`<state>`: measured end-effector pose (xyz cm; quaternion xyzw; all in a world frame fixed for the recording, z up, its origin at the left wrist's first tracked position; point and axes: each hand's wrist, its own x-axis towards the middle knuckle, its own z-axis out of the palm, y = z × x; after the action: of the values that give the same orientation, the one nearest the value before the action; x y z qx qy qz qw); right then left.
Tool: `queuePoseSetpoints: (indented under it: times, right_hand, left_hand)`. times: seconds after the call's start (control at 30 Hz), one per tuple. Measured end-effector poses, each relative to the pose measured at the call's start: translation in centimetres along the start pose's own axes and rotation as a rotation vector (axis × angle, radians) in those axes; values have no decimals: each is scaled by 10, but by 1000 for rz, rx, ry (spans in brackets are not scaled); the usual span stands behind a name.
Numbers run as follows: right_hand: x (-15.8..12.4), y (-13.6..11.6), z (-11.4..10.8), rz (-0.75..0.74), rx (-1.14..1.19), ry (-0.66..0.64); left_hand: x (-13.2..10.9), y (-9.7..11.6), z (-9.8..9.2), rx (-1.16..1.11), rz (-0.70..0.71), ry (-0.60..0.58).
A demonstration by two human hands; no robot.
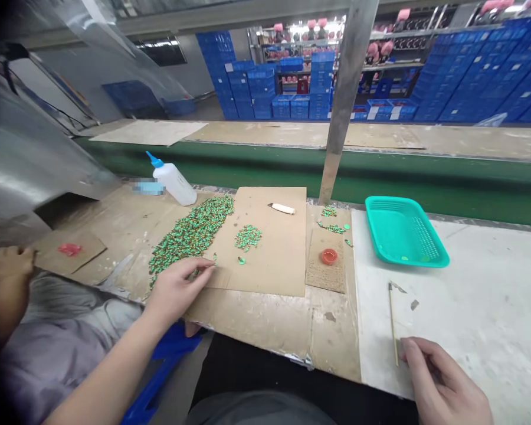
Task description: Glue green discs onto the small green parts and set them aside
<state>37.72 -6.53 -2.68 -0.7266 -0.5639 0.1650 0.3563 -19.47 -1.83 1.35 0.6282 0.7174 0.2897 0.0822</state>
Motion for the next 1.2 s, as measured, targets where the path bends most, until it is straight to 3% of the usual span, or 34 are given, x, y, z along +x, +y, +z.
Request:
queuePoseSetpoints:
  times: [0.13,0.4,0.67,0.8,1.0,1.2]
  right_hand:
    - [-3,-19,-3,116,-27,-15]
    - [1,-6,-4,142,-14,-73]
    - [-2,-34,-2,100,-7,20]
    - [-4,-24,0,83,-12,-3]
    - [-9,-14,5,69,-12,28]
    - [-4,-10,1,88,5,-29]
  left_hand:
    - [-3,22,23,-1,110,-43]
    - [-7,24,12,1,166,-64]
    - [-9,29,16,-72,12,-13]
    - [2,33,22,-114,-47,-27]
    - [21,36,29,-148,-20,-78]
    - [23,41,26,-145,7,-94]
